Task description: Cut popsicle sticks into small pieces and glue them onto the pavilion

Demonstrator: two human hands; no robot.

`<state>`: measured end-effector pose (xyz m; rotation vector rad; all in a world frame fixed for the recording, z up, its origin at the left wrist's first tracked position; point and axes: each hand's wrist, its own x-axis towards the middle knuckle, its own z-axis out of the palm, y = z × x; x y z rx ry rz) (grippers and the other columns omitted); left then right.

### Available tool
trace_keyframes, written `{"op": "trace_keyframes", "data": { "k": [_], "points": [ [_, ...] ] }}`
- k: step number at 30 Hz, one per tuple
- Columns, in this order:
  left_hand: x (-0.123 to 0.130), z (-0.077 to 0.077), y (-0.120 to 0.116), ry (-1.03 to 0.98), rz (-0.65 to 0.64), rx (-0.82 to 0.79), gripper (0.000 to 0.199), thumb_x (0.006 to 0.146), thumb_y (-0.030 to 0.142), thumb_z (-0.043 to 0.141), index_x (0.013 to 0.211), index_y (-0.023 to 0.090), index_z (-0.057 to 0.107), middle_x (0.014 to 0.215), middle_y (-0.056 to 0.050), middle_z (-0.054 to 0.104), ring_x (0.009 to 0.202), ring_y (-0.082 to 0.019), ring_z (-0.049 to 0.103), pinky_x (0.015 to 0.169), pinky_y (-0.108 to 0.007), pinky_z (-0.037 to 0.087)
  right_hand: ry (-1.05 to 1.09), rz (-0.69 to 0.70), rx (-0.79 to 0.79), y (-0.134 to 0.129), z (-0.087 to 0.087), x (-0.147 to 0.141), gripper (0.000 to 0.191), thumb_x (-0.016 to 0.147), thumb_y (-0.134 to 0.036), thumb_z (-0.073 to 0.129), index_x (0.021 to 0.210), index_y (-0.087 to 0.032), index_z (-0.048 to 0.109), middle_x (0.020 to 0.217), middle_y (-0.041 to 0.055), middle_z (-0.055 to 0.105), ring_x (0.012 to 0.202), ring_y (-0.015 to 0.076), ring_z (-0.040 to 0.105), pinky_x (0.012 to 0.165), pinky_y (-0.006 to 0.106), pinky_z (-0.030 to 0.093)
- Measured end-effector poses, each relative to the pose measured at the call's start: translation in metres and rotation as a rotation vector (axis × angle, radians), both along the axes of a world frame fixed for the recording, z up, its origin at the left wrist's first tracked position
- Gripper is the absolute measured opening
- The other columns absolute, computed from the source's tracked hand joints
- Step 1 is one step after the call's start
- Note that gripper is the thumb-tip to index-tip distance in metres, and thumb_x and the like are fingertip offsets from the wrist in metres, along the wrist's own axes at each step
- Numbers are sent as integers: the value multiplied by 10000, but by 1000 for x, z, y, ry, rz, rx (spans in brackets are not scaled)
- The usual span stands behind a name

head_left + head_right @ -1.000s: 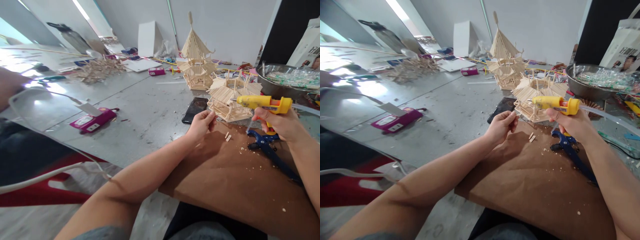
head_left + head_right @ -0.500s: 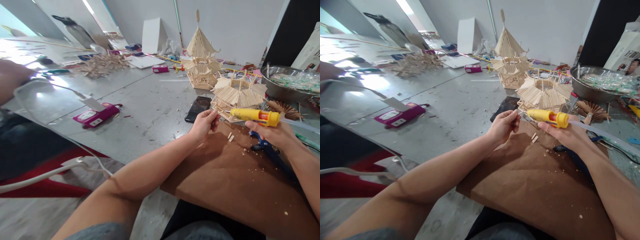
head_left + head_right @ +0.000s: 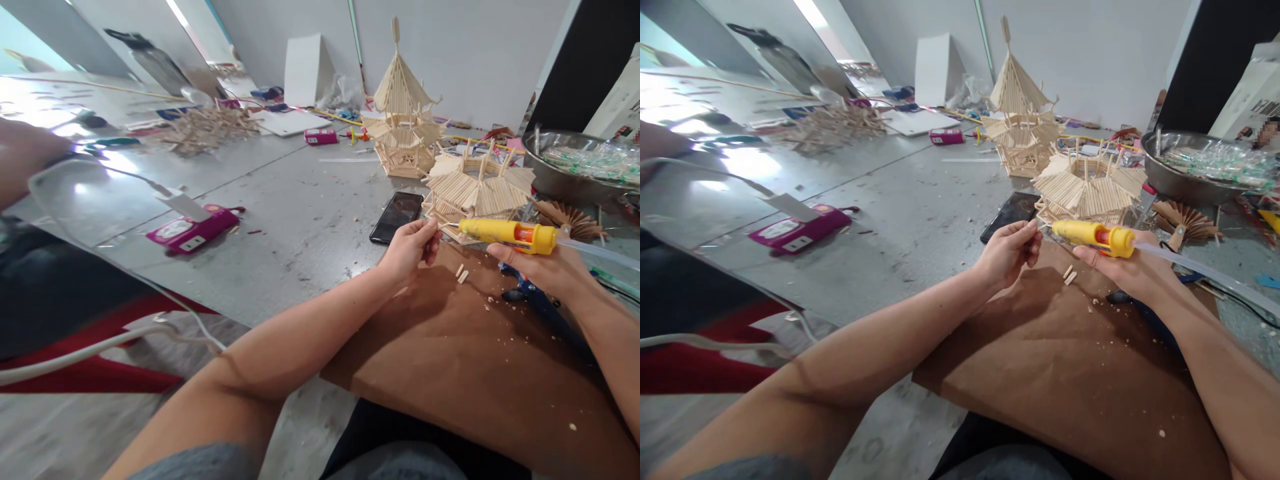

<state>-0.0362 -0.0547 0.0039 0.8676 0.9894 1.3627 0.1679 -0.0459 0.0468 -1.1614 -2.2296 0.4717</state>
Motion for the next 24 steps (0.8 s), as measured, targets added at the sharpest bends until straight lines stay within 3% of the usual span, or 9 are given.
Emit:
{"op": "trace_keyframes", "data": {
  "k": [5,9,14,17,24],
  "points": [
    [0,0,0,-4,-5,1,269,787,313,590,600,145,494,499,40,461,382,-40,387,352,-154,301,23,47,1,2,-2,1,414,748,-532,546,1028,-260,683,871,23,710,779,213,660,659,318,527],
    [-1,-1,1,-6,-17,6,266,784,320,592,606,149,493,509,38,465,380,-42,386,350,-157,299,18,7,-1,0,1,-1,411,747,-538,546,987,-240,694,694,26,683,672,207,646,567,312,503],
    [-1,-1,2,-14,-9,-19,269,765,334,612,612,151,490,509,41,463,388,-42,388,354,-156,302,-6,-32,-10,-3,7,-4,393,730,-573,538,825,-230,705,452,-2,535,549,190,588,466,290,428],
    [-1,-1,1,-20,-13,-12,262,769,327,604,611,150,493,500,43,463,387,-42,385,352,-157,300,-24,-67,-47,-3,8,-4,391,732,-589,523,733,-231,682,434,-6,511,517,178,563,437,284,387],
    [-1,0,0,-27,-25,-3,275,762,331,617,608,144,487,498,42,458,388,-38,385,355,-153,297,-39,-110,-56,-4,11,-3,366,730,-586,523,743,-254,676,487,9,553,575,200,583,443,288,374]
  ]
}}
